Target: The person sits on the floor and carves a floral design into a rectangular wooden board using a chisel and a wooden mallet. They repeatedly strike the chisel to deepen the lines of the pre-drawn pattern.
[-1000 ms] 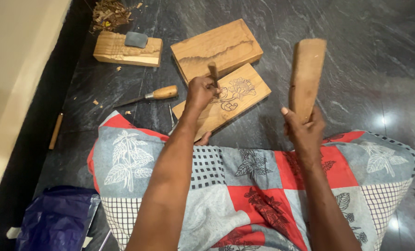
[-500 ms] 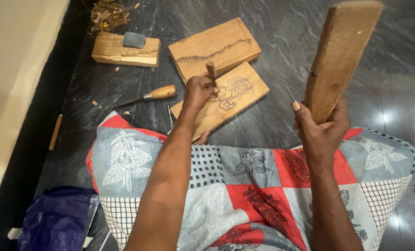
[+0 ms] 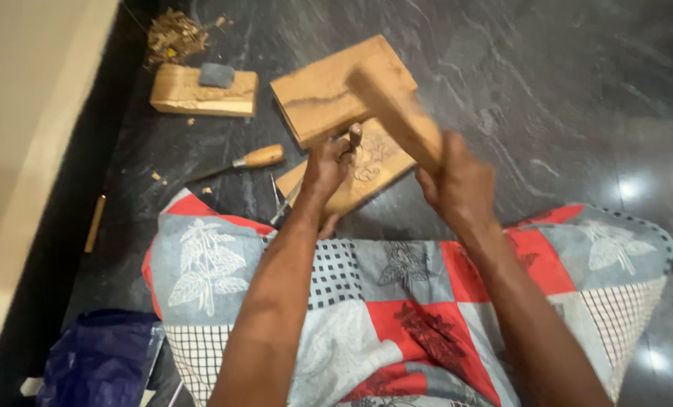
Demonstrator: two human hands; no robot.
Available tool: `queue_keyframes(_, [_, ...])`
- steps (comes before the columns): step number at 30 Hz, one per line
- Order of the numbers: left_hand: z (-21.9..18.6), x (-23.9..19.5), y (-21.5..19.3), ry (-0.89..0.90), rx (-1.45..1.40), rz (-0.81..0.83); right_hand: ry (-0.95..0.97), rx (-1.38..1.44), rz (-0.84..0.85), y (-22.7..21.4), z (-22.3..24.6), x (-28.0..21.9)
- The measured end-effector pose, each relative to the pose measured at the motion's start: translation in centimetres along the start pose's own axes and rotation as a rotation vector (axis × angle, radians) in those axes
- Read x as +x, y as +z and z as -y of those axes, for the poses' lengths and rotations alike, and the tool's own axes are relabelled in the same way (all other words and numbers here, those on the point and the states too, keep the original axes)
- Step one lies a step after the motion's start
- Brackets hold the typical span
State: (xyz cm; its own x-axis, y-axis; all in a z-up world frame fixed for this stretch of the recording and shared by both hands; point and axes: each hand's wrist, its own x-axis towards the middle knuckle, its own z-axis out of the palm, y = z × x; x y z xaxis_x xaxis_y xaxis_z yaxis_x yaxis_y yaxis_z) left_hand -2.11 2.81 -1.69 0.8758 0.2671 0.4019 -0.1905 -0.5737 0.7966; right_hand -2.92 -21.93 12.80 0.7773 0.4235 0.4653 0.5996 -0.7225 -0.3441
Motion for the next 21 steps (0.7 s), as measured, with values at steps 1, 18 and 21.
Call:
queue_keyframes(1, [0.5, 0.3, 0.0, -0.018, -0.01, -0.023, 0.098, 0.084, -0.04, 0.7, -0.1, -0.5])
queue_keyframes(18, [2.6, 1.2, 0.2, -0.371, -0.419, 0.041, 0.224, 0.343, -0.175, -0.3, -1.3, -3.9])
queue_keyframes(21, [2.1, 1.2, -0.2, -0.377, -0.369, 0.049, 0.264, 0.333, -0.156, -0.4, -0.8, -3.6])
